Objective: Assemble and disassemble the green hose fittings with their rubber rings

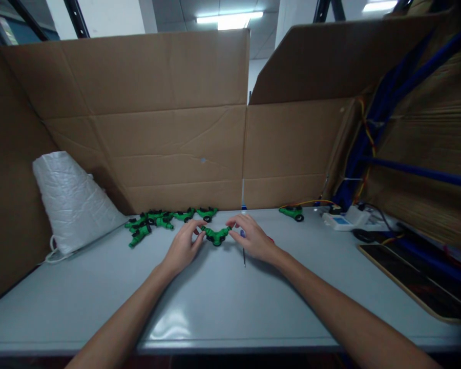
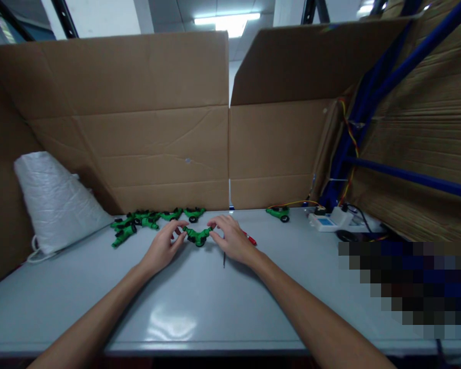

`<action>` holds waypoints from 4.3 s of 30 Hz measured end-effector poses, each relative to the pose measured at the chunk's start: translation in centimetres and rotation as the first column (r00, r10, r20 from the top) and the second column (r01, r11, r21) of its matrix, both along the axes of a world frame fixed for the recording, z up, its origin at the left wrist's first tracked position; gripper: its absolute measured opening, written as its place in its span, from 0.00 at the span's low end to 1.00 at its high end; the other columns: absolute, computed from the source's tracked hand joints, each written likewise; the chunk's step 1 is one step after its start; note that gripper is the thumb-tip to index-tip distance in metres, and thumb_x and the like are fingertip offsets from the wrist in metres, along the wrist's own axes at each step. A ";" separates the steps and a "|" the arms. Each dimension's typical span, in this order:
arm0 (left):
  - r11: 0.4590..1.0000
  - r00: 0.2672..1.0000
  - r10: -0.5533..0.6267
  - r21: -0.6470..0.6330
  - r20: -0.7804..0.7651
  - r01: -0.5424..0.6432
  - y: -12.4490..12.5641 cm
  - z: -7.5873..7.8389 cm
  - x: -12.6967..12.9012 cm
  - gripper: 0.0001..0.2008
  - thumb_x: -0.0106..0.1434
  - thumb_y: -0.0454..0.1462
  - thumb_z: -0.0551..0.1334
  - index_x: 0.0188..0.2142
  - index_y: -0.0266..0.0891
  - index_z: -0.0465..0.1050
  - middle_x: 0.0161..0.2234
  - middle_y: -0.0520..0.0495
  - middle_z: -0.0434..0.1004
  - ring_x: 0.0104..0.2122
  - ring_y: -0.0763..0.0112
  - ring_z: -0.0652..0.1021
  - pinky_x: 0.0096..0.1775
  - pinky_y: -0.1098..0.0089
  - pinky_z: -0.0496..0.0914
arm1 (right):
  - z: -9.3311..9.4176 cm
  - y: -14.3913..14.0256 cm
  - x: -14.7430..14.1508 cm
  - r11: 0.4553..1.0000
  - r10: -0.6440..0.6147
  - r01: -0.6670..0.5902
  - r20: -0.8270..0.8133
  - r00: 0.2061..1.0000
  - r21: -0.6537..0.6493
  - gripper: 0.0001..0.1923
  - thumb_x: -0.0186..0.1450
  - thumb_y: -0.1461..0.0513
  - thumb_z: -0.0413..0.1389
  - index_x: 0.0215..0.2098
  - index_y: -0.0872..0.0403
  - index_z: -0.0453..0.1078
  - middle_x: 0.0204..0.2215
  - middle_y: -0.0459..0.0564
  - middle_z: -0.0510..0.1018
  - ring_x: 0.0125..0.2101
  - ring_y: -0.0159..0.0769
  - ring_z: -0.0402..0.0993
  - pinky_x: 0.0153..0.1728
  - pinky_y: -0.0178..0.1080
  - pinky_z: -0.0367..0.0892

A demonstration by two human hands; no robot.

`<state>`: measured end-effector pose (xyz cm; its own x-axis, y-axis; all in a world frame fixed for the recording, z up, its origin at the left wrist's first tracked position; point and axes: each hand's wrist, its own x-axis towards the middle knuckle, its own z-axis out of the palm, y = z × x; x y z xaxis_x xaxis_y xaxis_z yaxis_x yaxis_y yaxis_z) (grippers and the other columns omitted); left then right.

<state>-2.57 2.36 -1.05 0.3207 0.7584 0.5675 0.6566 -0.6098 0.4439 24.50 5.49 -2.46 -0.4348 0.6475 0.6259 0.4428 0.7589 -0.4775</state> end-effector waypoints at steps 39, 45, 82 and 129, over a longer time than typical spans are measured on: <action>0.925 0.945 -0.075 -0.332 0.320 0.186 1.8 -0.4 -0.8 0.22 0.69 0.53 0.63 0.47 0.36 0.80 0.32 0.47 0.79 0.30 0.67 0.74 0.33 0.70 0.69 | -1.0 1.0 0.0 0.988 0.011 -0.008 0.021 1.000 -0.151 0.03 0.74 0.64 0.55 0.43 0.52 0.71 0.40 0.49 0.79 0.43 0.41 0.71 0.47 0.42 0.63; 0.874 0.929 -0.137 -0.399 0.345 0.277 1.7 -0.4 -0.7 0.21 0.70 0.53 0.62 0.44 0.36 0.76 0.30 0.50 0.74 0.29 0.69 0.72 0.32 0.72 0.66 | -1.2 0.7 0.0 0.989 0.005 0.002 0.052 0.999 -0.147 0.04 0.74 0.65 0.55 0.43 0.52 0.72 0.40 0.47 0.79 0.43 0.40 0.71 0.46 0.41 0.62; 0.885 0.943 -0.108 -0.402 0.315 0.235 1.3 -0.1 -0.2 0.21 0.68 0.54 0.63 0.35 0.38 0.74 0.26 0.53 0.69 0.26 0.71 0.68 0.29 0.73 0.62 | -1.6 0.7 0.0 0.995 0.088 -0.066 0.358 0.930 -0.072 0.08 0.75 0.65 0.56 0.48 0.47 0.75 0.47 0.49 0.78 0.49 0.43 0.68 0.53 0.46 0.58; 0.983 0.987 -0.123 -0.147 -0.102 0.107 -0.1 0.5 0.2 0.18 0.73 0.52 0.60 0.49 0.43 0.77 0.47 0.42 0.75 0.48 0.58 0.76 0.49 0.61 0.71 | -1.8 0.6 -0.4 0.992 -0.086 0.116 0.410 0.908 -0.049 0.11 0.78 0.63 0.50 0.50 0.48 0.75 0.47 0.51 0.77 0.51 0.43 0.66 0.55 0.47 0.56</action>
<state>-2.35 2.26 -0.56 0.4653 0.7826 0.4136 0.6354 -0.6206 0.4595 24.12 6.06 -4.26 -0.5711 0.7374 0.3606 0.6825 0.6707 -0.2906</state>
